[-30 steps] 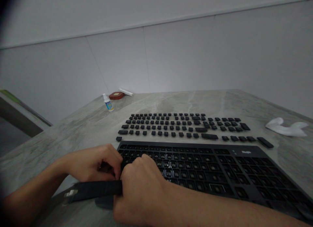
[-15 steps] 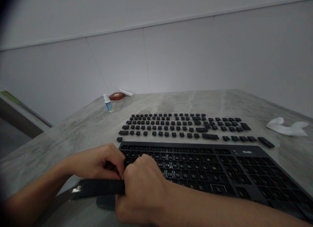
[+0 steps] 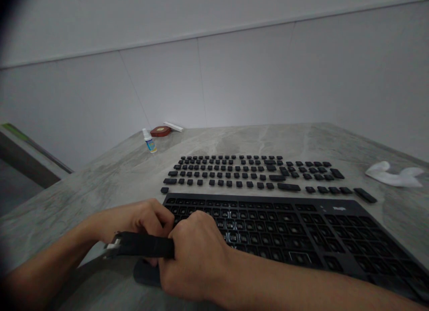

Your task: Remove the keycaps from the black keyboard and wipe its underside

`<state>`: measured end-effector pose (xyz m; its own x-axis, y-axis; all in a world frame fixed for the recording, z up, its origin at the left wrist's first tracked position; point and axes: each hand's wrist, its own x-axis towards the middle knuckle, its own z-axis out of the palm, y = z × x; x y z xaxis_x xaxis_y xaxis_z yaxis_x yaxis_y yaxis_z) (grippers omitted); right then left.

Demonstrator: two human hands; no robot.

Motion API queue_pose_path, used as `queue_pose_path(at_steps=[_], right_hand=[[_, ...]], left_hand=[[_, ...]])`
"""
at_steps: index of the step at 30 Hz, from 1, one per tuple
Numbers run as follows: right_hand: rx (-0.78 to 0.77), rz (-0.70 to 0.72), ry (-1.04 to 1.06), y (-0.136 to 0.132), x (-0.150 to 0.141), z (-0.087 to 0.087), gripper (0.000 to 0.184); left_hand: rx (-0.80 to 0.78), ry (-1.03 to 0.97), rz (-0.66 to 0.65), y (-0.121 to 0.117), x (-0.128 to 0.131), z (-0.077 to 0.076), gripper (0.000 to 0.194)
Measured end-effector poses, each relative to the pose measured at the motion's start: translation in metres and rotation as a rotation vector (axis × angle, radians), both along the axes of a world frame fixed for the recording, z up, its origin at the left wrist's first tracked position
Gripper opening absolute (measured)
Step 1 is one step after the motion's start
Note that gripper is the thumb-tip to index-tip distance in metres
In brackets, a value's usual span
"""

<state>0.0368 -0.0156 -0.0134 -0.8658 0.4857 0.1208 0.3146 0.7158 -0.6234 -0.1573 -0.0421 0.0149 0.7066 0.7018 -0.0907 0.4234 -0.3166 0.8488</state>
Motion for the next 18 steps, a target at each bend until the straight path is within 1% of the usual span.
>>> queue_pose_path(at_steps=[4, 9, 12, 18], right_hand=[[-0.021, -0.013, -0.005, -0.0001, -0.001, -0.0014, 0.031], [-0.05, 0.007, -0.008, 0.0003, -0.001, 0.0001, 0.025], [-0.073, 0.007, -0.001, -0.0004, -0.0001, 0.0017, 0.026], [-0.062, 0.033, 0.033, -0.0004, 0.0004, -0.0006, 0.025]], left_hand=[[0.013, -0.005, 0.015, 0.0004, -0.0012, -0.0037, 0.039], [-0.006, -0.004, 0.003, 0.0012, -0.0007, -0.0068, 0.041], [-0.014, 0.004, -0.006, 0.0014, 0.0005, -0.0069, 0.04], [0.005, -0.002, -0.017, 0.0019, -0.0006, -0.0093, 0.041]])
